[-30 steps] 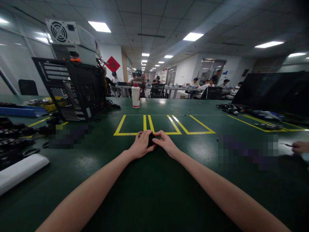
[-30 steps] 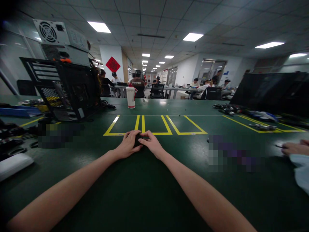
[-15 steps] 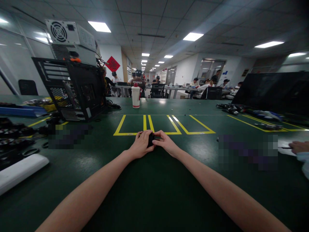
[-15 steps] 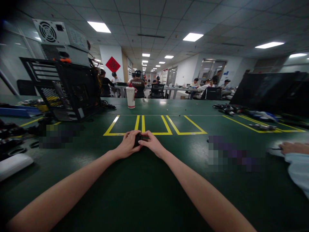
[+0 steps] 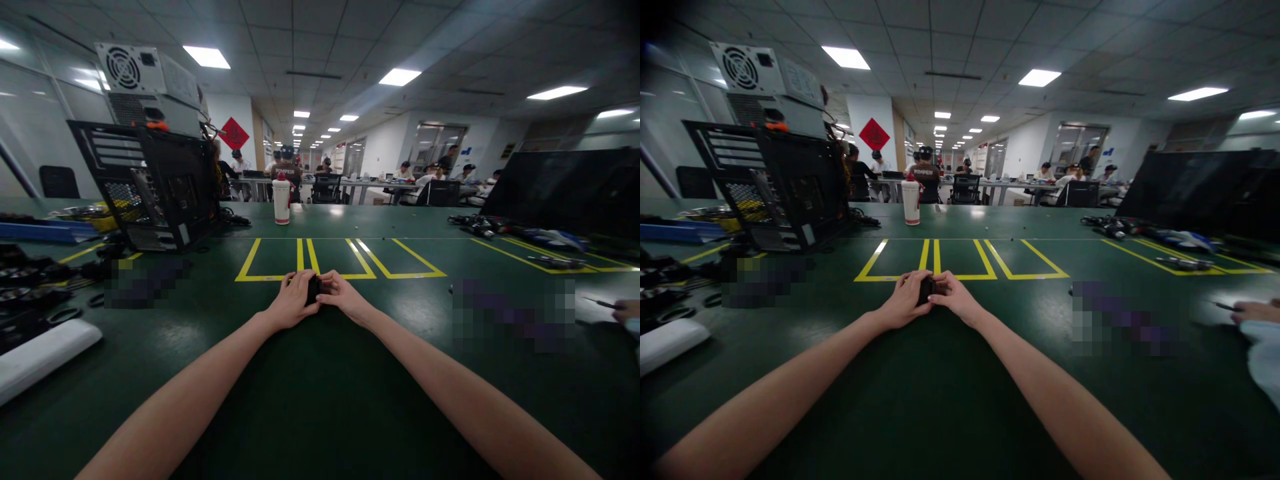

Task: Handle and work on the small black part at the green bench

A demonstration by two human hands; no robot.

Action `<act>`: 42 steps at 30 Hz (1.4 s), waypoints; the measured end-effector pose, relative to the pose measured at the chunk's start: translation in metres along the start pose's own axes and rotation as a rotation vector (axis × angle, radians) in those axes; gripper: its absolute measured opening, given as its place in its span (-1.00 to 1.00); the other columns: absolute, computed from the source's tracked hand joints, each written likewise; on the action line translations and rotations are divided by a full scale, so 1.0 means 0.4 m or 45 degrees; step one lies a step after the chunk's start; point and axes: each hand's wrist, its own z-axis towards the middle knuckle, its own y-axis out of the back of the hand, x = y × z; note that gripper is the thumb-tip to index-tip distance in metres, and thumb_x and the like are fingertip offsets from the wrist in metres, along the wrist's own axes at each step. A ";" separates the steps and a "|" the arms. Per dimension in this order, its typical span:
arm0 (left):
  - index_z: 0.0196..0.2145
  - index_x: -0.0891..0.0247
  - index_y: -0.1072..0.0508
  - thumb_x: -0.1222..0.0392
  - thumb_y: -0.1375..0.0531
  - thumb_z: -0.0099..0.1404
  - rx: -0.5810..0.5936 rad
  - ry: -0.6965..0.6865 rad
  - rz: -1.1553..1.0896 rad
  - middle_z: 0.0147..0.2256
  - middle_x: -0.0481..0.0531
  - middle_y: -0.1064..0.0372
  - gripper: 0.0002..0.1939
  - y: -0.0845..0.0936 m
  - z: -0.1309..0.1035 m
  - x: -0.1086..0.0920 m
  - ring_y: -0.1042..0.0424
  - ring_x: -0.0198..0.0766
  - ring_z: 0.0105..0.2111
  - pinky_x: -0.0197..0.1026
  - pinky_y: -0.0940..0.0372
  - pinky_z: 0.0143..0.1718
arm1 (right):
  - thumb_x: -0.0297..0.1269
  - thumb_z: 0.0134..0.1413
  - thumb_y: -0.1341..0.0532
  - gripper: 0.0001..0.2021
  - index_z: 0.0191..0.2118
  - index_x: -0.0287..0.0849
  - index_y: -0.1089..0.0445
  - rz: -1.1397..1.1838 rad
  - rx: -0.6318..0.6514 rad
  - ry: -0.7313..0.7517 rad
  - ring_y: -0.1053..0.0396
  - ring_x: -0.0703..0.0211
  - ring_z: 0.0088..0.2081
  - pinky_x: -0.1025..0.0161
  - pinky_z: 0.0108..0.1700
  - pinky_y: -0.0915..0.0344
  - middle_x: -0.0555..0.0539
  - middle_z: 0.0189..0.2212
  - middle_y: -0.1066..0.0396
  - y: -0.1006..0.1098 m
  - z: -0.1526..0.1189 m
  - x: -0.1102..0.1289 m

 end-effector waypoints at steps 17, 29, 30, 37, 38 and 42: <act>0.01 0.25 0.04 0.12 -0.08 0.14 0.009 0.000 -0.006 -0.04 0.15 -0.07 -0.47 0.003 0.001 -0.001 -0.09 -0.10 -0.01 0.05 0.09 0.04 | -0.35 -0.33 -0.30 -0.62 -0.26 -0.09 -0.23 -0.007 -0.012 -0.012 -0.25 0.20 -0.16 0.15 -0.09 -0.19 0.01 -0.22 -0.27 -0.003 -0.001 0.010; 0.01 0.24 0.06 0.12 -0.10 0.12 -0.012 -0.002 0.005 -0.04 0.16 -0.08 -0.45 -0.006 0.001 0.006 -0.08 -0.08 0.00 0.06 0.09 0.02 | -0.25 -0.22 -0.24 -0.68 -0.23 -0.12 -0.26 -0.021 -0.063 -0.059 -0.26 0.20 -0.16 0.13 -0.07 -0.18 -0.02 -0.22 -0.29 -0.002 0.012 -0.004; 0.01 0.24 0.06 0.12 -0.09 0.12 -0.010 -0.003 0.004 -0.03 0.16 -0.08 -0.45 -0.005 0.001 0.006 -0.08 -0.08 0.00 0.06 0.09 0.03 | -0.28 -0.24 -0.26 -0.67 -0.24 -0.12 -0.25 -0.010 -0.039 -0.044 -0.26 0.20 -0.16 0.13 -0.06 -0.17 -0.01 -0.21 -0.28 0.000 0.011 -0.003; 0.01 0.25 0.05 0.11 -0.09 0.13 -0.003 -0.010 0.005 -0.03 0.16 -0.07 -0.46 -0.004 0.001 0.005 -0.08 -0.09 0.01 0.04 0.08 0.03 | -0.29 -0.24 -0.26 -0.69 -0.28 -0.10 -0.23 -0.032 -0.048 0.001 -0.26 0.22 -0.18 0.16 -0.09 -0.18 0.01 -0.29 -0.29 -0.007 -0.004 0.010; 0.01 0.25 0.05 0.11 -0.09 0.13 -0.005 -0.010 0.005 -0.03 0.16 -0.07 -0.46 -0.003 0.001 0.005 -0.08 -0.09 0.01 0.04 0.08 0.03 | -0.26 -0.21 -0.24 -0.72 -0.28 -0.10 -0.23 -0.043 -0.060 0.004 -0.26 0.23 -0.19 0.16 -0.10 -0.18 0.01 -0.29 -0.29 -0.009 -0.004 0.010; 0.01 0.25 0.04 0.10 -0.09 0.14 -0.006 -0.013 -0.001 -0.03 0.16 -0.07 -0.46 -0.002 0.000 0.004 -0.08 -0.09 0.01 0.05 0.09 0.04 | -0.24 -0.19 -0.23 -0.70 -0.24 -0.09 -0.24 -0.044 -0.091 -0.027 -0.25 0.21 -0.18 0.16 -0.12 -0.19 0.00 -0.29 -0.29 -0.007 0.002 0.005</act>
